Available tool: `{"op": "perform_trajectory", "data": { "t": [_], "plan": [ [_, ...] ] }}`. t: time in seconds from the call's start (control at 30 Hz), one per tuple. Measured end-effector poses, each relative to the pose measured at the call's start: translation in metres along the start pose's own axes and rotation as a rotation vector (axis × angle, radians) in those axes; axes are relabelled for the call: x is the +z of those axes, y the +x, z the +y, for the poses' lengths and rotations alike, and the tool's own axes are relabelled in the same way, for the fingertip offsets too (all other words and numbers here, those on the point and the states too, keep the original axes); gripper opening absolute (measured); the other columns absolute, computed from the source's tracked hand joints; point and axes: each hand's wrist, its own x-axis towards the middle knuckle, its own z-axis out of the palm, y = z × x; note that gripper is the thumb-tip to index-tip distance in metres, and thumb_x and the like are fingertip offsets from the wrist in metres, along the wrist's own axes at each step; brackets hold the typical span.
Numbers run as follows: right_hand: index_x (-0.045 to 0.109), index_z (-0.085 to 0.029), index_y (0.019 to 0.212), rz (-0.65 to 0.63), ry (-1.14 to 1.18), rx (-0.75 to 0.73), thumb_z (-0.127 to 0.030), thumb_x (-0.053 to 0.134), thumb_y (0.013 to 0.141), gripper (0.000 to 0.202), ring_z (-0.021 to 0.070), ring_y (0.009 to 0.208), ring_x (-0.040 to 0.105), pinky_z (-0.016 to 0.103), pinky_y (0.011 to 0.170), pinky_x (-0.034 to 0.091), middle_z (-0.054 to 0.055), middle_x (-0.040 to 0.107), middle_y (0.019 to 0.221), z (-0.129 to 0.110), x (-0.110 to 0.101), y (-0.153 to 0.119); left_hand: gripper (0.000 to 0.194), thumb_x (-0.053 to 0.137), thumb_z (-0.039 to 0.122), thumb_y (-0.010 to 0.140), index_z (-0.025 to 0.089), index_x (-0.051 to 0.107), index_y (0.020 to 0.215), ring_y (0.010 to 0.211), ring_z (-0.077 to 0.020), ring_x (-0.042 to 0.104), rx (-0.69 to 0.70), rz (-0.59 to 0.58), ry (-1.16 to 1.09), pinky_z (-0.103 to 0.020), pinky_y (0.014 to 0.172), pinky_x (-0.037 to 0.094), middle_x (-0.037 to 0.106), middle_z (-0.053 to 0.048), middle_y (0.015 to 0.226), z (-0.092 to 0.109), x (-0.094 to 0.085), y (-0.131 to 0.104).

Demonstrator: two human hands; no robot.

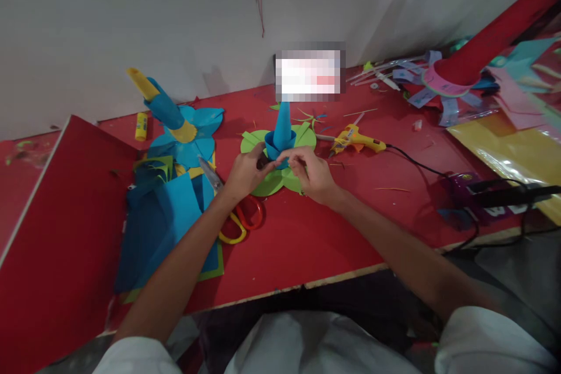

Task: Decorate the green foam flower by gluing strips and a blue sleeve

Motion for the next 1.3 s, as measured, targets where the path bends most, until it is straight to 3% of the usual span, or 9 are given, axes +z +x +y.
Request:
{"op": "perform_trajectory", "data": {
  "t": [0.23, 0.37, 0.5, 0.63, 0.73, 0.97, 1.2, 1.3],
  "plan": [
    [0.062, -0.025, 0.097, 0.081, -0.107, -0.027, -0.028, 0.053, 0.104, 0.011, 0.0131, 0.073, 0.068, 0.027, 0.070, 0.053, 0.001, 0.076, 0.092, 0.001, -0.002, 0.001, 0.035, 0.066, 0.051, 0.095, 0.019, 0.063, 0.110, 0.070, -0.0164, 0.068, 0.021, 0.014, -0.014, -0.024, 0.060, 0.040, 0.075, -0.002, 0.079, -0.001, 0.000, 0.000],
    [0.063, -0.026, 0.099, 0.208, -0.116, -0.059, -0.024, 0.057, 0.102, 0.006, 0.0127, 0.073, 0.066, 0.027, 0.068, 0.053, 0.001, 0.074, 0.095, -0.002, -0.003, 0.004, 0.036, 0.066, 0.051, 0.095, 0.019, 0.063, 0.112, 0.070, -0.0159, 0.068, 0.025, 0.016, -0.024, -0.024, 0.061, 0.041, 0.075, -0.002, 0.080, 0.000, -0.001, 0.000],
    [0.061, -0.026, 0.107, 0.300, -0.152, 0.032, -0.030, 0.058, 0.102, 0.007, 0.0156, 0.077, 0.064, 0.030, 0.065, 0.054, 0.005, 0.069, 0.104, -0.002, -0.006, 0.008, 0.036, 0.064, 0.050, 0.096, 0.018, 0.063, 0.113, 0.068, -0.0149, 0.067, 0.034, 0.013, -0.041, -0.024, 0.061, 0.042, 0.075, -0.002, 0.079, 0.001, -0.001, 0.000],
    [0.053, -0.026, 0.133, 0.195, -0.094, 0.131, -0.043, 0.061, 0.100, 0.037, 0.0230, 0.100, 0.069, 0.038, 0.080, 0.060, 0.012, 0.066, 0.130, 0.007, -0.005, 0.011, 0.036, 0.066, 0.050, 0.095, 0.018, 0.063, 0.112, 0.069, -0.0154, 0.066, 0.030, 0.019, -0.026, -0.025, 0.062, 0.042, 0.075, -0.002, 0.081, 0.001, -0.002, 0.000],
    [0.049, -0.026, 0.140, 0.070, -0.111, 0.196, -0.054, 0.063, 0.097, 0.053, 0.0275, 0.102, 0.071, 0.043, 0.084, 0.060, 0.011, 0.071, 0.124, 0.019, 0.000, 0.010, 0.036, 0.064, 0.051, 0.096, 0.018, 0.063, 0.110, 0.068, -0.0153, 0.066, 0.038, 0.022, -0.022, -0.025, 0.062, 0.041, 0.074, -0.002, 0.079, 0.000, -0.001, 0.001],
    [0.059, -0.024, 0.131, -0.008, -0.297, 0.172, -0.059, 0.058, 0.099, 0.048, 0.0291, 0.097, 0.069, 0.043, 0.085, 0.058, 0.010, 0.074, 0.105, 0.033, 0.005, 0.007, 0.033, 0.060, 0.052, 0.097, 0.020, 0.060, 0.099, 0.067, -0.0162, 0.066, 0.052, 0.034, -0.033, -0.026, 0.061, 0.040, 0.073, -0.002, 0.077, -0.004, 0.002, 0.002],
    [0.058, -0.022, 0.132, -0.005, -0.328, 0.110, -0.058, 0.052, 0.101, 0.048, 0.0296, 0.100, 0.068, 0.044, 0.085, 0.057, 0.011, 0.074, 0.107, 0.035, 0.006, 0.006, 0.023, 0.064, 0.042, 0.095, 0.020, 0.058, 0.096, 0.068, -0.0166, 0.066, 0.020, 0.030, -0.023, -0.027, 0.062, 0.041, 0.072, -0.002, 0.077, -0.003, 0.001, 0.002],
    [0.057, -0.022, 0.132, -0.012, -0.318, 0.139, -0.055, 0.054, 0.101, 0.045, 0.0290, 0.098, 0.067, 0.044, 0.085, 0.056, 0.011, 0.073, 0.106, 0.033, 0.006, 0.006, 0.027, 0.067, 0.043, 0.093, 0.021, 0.058, 0.106, 0.068, -0.0156, 0.064, 0.009, 0.078, -0.016, -0.026, 0.061, 0.040, 0.071, 0.000, 0.077, -0.001, 0.001, 0.000]
  ]
}}
